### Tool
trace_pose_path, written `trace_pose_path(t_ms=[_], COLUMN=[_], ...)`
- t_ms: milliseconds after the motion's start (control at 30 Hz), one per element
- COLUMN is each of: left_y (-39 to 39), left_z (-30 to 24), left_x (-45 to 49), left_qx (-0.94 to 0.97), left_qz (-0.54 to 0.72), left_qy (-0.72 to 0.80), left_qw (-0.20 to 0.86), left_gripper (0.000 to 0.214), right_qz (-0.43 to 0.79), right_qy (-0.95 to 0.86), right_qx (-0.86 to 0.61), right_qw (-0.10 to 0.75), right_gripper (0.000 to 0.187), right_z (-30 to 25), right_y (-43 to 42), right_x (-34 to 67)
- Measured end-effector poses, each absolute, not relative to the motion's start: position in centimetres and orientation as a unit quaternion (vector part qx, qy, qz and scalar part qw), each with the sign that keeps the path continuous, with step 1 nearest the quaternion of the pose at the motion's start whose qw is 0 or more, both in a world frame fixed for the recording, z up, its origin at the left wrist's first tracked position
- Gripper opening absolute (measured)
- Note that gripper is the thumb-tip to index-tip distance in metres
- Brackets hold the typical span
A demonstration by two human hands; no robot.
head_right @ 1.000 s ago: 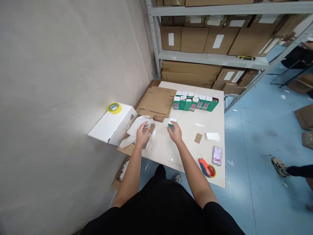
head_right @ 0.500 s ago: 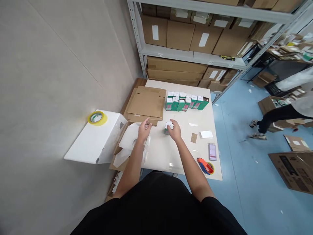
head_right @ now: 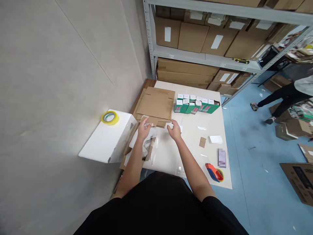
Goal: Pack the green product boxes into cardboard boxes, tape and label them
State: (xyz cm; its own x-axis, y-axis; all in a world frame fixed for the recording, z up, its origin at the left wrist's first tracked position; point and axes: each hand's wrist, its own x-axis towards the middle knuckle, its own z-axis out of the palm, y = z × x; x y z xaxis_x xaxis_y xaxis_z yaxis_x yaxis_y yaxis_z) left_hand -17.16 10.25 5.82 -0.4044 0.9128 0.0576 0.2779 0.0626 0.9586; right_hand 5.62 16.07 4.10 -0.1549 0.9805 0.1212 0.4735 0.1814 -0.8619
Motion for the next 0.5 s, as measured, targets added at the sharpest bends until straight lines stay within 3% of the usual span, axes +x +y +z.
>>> trace_pose_path(t_ms=[500], left_y=[21.4], left_z=[0.2], left_x=[-25.7], left_qx=[0.453], left_qz=[0.439], left_qy=[0.685], left_qw=[0.364], left_gripper=[0.063], right_qz=[0.306], right_qy=[-0.741], right_qx=[-0.520], right_qw=[0.293], right_gripper=[0.056], right_z=[1.9], right_y=[26.5], right_x=[-2.4])
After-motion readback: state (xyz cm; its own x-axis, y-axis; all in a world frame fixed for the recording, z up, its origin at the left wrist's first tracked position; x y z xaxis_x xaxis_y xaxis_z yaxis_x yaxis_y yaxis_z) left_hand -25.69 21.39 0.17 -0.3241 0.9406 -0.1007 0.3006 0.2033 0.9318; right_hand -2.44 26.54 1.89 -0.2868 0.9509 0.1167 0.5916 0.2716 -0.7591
